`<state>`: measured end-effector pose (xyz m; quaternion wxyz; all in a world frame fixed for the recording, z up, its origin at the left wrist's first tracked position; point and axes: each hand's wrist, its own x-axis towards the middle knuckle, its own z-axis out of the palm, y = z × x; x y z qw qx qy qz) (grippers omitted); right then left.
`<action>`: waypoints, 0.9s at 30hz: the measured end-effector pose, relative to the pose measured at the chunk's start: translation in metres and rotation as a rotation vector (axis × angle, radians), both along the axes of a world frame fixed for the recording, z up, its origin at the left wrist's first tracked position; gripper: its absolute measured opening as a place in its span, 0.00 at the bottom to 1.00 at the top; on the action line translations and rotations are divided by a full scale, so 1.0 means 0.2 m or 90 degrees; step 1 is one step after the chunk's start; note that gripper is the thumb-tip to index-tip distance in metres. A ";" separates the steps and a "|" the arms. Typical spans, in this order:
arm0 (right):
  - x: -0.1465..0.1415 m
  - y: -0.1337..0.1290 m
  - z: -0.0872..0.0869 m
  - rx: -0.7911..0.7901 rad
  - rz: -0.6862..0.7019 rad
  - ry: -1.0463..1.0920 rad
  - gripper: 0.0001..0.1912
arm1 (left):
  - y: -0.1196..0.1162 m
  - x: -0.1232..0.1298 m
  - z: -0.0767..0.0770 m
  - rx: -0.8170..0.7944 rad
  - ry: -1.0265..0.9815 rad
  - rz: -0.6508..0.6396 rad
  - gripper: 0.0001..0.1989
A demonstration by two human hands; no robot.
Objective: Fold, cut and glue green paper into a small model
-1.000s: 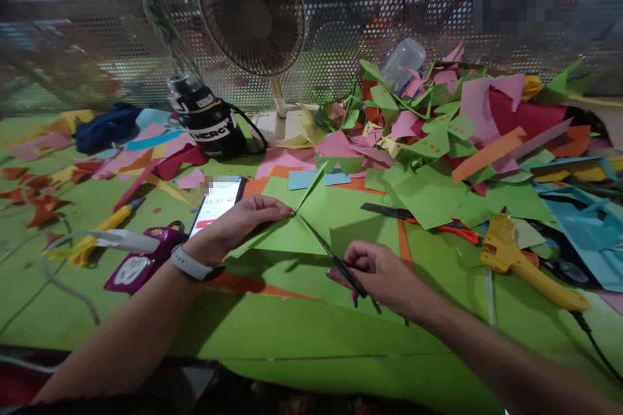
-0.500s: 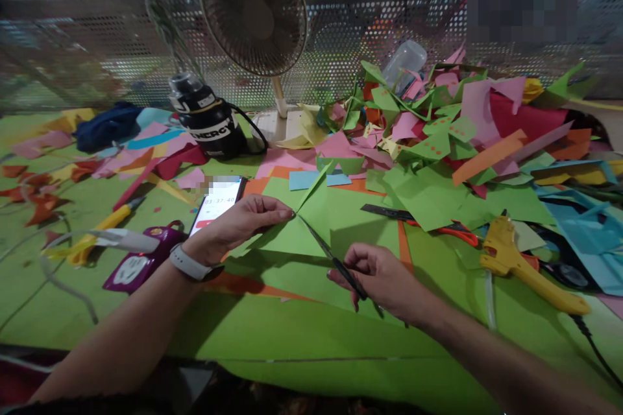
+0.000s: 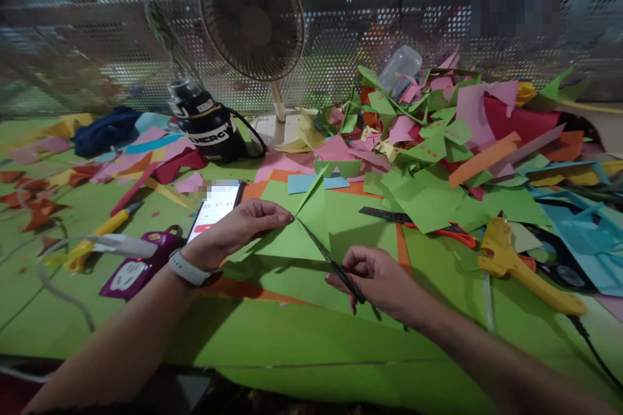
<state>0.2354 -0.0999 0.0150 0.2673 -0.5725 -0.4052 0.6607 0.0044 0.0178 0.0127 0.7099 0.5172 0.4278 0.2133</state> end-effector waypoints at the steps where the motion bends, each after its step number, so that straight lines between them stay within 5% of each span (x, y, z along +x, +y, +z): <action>1: 0.00 0.00 0.00 -0.001 0.000 0.000 0.28 | 0.00 0.00 0.00 -0.001 0.000 0.001 0.11; 27: 0.02 0.00 -0.04 0.053 0.021 -0.019 0.27 | 0.00 0.01 -0.02 -0.052 -0.036 0.033 0.14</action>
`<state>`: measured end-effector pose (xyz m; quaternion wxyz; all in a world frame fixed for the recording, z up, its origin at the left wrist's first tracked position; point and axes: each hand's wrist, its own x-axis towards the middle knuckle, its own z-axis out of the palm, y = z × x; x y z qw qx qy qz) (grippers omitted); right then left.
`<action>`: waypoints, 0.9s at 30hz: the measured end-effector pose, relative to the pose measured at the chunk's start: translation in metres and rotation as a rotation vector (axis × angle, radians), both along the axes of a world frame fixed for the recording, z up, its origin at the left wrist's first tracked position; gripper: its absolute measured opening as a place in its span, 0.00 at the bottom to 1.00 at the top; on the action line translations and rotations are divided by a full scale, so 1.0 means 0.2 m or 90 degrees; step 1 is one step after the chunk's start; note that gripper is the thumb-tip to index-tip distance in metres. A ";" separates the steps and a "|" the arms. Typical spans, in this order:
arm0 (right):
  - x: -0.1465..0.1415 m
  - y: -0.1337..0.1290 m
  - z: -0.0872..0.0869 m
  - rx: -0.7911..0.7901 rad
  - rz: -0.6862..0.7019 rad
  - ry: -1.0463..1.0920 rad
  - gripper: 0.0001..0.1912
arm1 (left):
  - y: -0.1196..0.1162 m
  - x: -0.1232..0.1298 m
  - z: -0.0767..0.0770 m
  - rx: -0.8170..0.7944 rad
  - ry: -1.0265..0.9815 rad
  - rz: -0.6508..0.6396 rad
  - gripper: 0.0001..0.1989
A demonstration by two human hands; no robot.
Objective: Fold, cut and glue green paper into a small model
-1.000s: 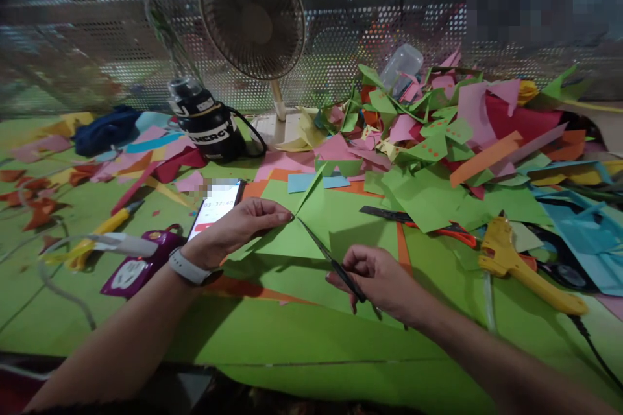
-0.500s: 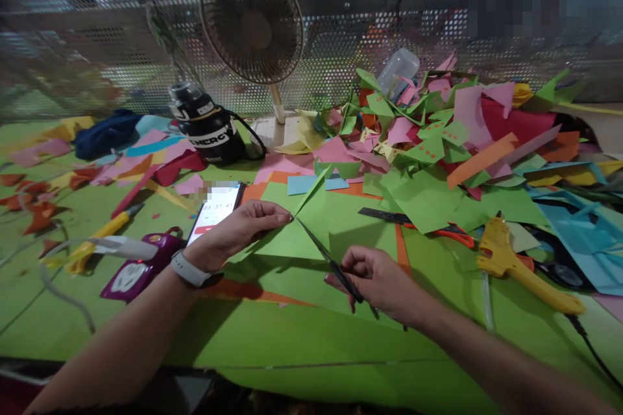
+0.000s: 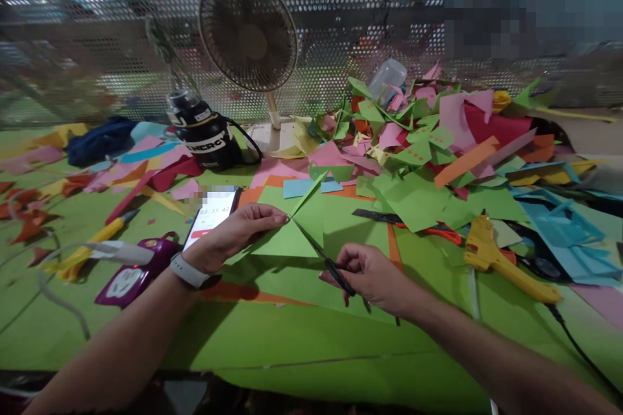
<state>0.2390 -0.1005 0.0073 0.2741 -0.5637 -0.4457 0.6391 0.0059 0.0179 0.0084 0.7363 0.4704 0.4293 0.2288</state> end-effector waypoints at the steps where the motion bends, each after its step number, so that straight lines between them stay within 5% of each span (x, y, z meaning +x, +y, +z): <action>1: 0.00 0.00 0.01 -0.001 0.006 -0.012 0.26 | 0.00 0.00 0.00 0.004 0.003 0.000 0.14; 6: 0.04 0.01 0.14 0.004 0.032 -0.089 0.25 | 0.02 -0.01 0.00 0.010 -0.026 0.041 0.14; 13: 0.20 -0.05 0.36 0.218 -0.048 -0.147 0.23 | 0.01 -0.01 0.04 0.040 -0.047 0.129 0.12; 18: 0.35 -0.06 0.36 0.406 -0.198 -0.484 0.21 | -0.01 0.00 0.04 0.060 0.002 0.141 0.12; 23: 0.46 -0.01 0.38 0.244 -0.033 -0.838 0.12 | -0.02 0.01 0.04 0.060 0.026 0.115 0.12; 27: 0.51 0.03 0.35 0.215 -0.038 -0.958 0.12 | -0.01 0.01 0.03 0.034 0.011 0.113 0.13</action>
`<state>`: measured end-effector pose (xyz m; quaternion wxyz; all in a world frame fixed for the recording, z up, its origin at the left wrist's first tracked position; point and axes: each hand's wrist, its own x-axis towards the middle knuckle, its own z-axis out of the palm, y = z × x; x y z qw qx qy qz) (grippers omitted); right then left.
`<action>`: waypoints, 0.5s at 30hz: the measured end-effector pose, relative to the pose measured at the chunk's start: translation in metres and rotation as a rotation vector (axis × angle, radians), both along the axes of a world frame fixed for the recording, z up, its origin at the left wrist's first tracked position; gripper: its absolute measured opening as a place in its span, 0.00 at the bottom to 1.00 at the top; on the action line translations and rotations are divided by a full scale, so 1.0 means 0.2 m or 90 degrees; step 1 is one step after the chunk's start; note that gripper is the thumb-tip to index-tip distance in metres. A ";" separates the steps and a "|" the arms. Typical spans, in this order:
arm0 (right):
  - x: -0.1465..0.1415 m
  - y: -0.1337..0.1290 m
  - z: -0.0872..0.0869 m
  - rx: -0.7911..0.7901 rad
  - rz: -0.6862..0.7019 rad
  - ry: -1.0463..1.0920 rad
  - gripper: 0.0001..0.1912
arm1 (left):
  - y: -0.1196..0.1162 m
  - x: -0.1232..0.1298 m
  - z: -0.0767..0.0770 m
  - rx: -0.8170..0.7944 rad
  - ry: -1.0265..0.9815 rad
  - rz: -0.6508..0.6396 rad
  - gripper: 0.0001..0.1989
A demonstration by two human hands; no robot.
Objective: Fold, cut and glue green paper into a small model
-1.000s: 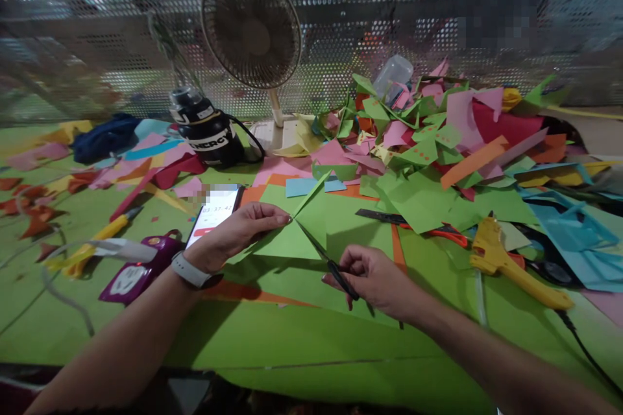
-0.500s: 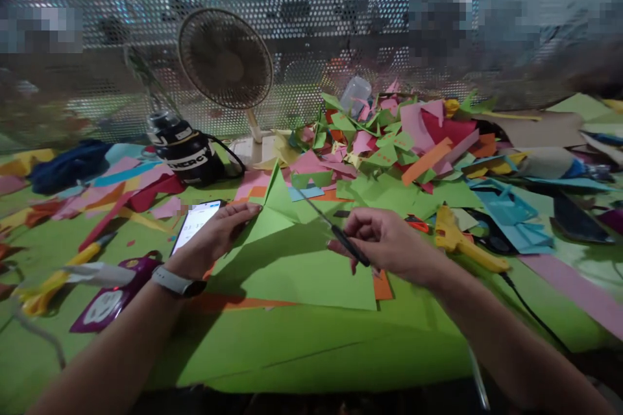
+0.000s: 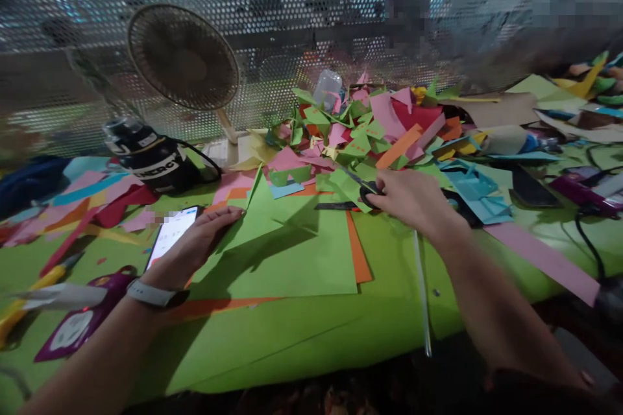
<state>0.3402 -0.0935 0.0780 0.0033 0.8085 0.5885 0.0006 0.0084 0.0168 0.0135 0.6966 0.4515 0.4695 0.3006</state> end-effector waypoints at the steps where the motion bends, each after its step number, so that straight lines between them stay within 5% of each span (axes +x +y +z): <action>1: 0.01 0.01 -0.02 -0.009 0.005 -0.004 0.12 | 0.00 0.00 0.00 -0.004 -0.003 -0.003 0.14; 8: 0.08 0.06 -0.19 0.001 0.027 -0.033 0.15 | 0.02 0.00 -0.03 0.006 -0.011 -0.034 0.17; 15: 0.19 0.13 -0.20 -0.122 0.032 0.109 0.15 | 0.03 0.00 -0.03 -0.014 0.001 -0.078 0.18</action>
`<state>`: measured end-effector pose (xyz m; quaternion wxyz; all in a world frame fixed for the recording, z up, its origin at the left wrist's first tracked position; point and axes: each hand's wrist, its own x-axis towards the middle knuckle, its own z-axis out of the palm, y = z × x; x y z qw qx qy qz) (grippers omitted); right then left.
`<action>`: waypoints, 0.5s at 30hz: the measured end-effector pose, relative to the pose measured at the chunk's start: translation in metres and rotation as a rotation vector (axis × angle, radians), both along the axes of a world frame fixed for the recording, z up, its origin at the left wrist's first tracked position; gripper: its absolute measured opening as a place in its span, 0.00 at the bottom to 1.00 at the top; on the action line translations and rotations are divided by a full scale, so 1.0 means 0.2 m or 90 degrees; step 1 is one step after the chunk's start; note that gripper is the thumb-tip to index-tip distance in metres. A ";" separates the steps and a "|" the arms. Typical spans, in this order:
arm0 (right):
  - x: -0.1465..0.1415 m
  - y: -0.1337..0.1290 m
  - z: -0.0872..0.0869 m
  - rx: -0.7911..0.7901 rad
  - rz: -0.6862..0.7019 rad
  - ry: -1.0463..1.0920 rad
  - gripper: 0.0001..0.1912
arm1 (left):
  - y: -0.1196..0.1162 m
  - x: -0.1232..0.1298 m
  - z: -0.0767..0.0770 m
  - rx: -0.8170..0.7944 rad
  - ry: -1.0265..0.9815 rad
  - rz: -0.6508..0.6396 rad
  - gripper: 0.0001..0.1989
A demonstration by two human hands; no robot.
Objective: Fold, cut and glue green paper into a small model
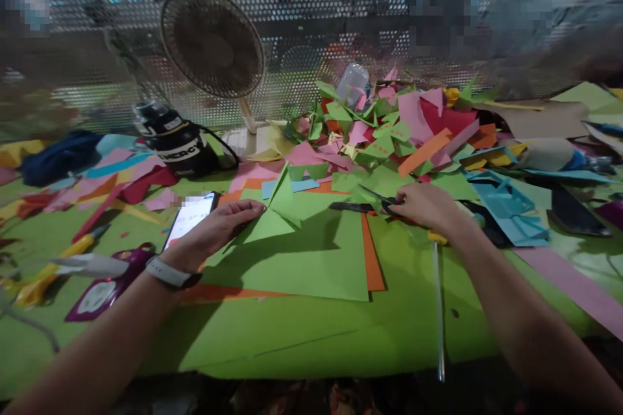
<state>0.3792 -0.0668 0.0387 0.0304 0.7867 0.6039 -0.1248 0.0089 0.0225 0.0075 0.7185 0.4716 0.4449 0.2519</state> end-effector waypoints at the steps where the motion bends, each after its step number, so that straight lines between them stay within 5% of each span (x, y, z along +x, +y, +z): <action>1: 0.01 0.01 0.01 -0.025 0.019 0.037 0.15 | 0.00 0.00 0.01 -0.005 0.004 -0.009 0.18; 4: 0.04 0.03 0.04 -0.088 0.050 0.135 0.12 | -0.01 0.00 0.04 -0.003 0.030 -0.048 0.16; 9: 0.03 0.07 0.05 0.001 0.026 -0.053 0.11 | -0.02 -0.02 0.08 0.030 0.066 -0.122 0.14; 13: 0.00 0.05 0.07 -0.092 0.020 0.070 0.12 | 0.00 -0.03 0.04 0.084 0.086 -0.169 0.16; 15: -0.06 0.01 0.09 0.022 0.026 -0.027 0.13 | 0.01 -0.04 0.02 0.112 0.085 -0.190 0.16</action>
